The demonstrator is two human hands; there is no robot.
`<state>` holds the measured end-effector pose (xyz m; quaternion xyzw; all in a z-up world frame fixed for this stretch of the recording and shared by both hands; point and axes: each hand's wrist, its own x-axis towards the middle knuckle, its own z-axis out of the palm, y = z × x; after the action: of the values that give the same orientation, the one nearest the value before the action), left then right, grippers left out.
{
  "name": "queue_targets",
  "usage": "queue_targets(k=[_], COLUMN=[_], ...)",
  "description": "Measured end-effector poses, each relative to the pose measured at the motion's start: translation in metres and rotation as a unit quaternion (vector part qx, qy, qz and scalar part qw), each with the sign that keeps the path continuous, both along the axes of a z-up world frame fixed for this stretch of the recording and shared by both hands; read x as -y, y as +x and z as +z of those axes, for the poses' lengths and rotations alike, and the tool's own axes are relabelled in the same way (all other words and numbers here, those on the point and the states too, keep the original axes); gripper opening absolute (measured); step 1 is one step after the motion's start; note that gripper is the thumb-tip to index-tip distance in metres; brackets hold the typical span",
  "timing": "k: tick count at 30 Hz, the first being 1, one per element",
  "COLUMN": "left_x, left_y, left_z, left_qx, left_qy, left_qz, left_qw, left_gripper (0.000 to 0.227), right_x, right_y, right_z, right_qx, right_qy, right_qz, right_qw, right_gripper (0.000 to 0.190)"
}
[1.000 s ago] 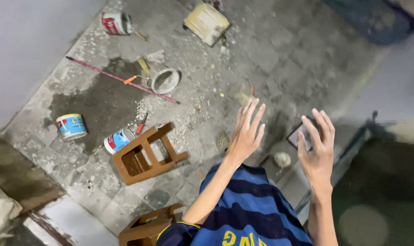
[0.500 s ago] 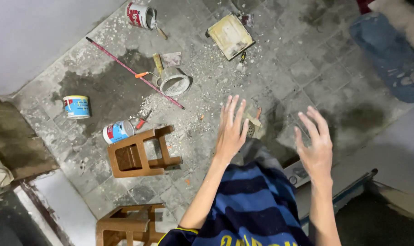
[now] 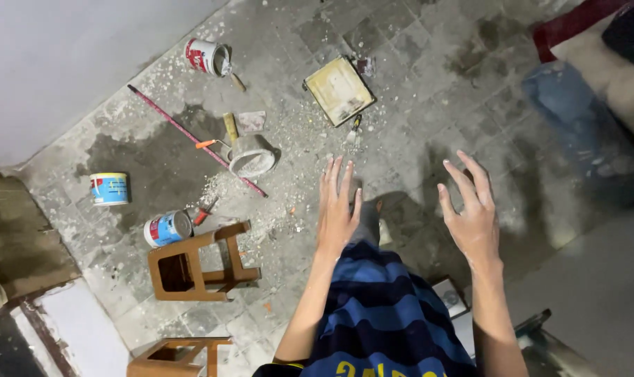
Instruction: The person retrieves a cloth from a bag, handles a small box and a cylindrical tube, lifts and moves a paint tray across the floor by hand, and opens a plastic bag.
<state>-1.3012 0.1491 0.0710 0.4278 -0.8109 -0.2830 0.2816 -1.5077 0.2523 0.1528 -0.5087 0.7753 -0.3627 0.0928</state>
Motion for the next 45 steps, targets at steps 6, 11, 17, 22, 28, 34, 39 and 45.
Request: queue_targets(k=[6,11,17,22,28,34,39,45], left_x=[0.065,0.13,0.202,0.245,0.279,0.295,0.305,0.298], left_y=[-0.067,-0.139,-0.216,-0.258,-0.299,-0.361,-0.408,-0.426], left_z=[-0.024,-0.046,-0.044,-0.029,-0.025,-0.03,-0.025,-0.026], left_qx=[0.006,-0.013,-0.051,-0.022,0.001,0.011,0.01,0.028], left_qy=[-0.014,-0.008,0.004,-0.008,0.001,-0.003,0.014,0.031], left_qz=[0.008,0.029,0.081,0.117,0.192,0.313,0.418,0.523], left_qw=[1.0,0.999,0.995,0.993,0.981,0.95,0.908,0.852], left_gripper=[0.063,0.065,0.066,0.065,0.067,0.068,0.067,0.067], right_x=[0.065,0.131,0.214,0.267,0.349,0.436,0.502,0.562], right_y=[-0.078,-0.153,-0.236,-0.285,-0.345,-0.41,-0.45,-0.446], right_z=[-0.011,-0.019,-0.014,-0.014,-0.025,-0.031,-0.025,-0.04], right_qx=[-0.011,-0.041,-0.054,-0.05,-0.029,-0.037,-0.038,-0.036], right_qy=[-0.008,-0.016,-0.015,-0.019,-0.023,-0.012,0.019,0.011], right_qz=[0.026,0.042,0.081,0.112,0.21,0.319,0.401,0.499], right_qw=[1.0,0.998,0.995,0.992,0.977,0.947,0.915,0.866], right_gripper=[0.039,0.038,0.038,0.037,0.038,0.038,0.039,0.039])
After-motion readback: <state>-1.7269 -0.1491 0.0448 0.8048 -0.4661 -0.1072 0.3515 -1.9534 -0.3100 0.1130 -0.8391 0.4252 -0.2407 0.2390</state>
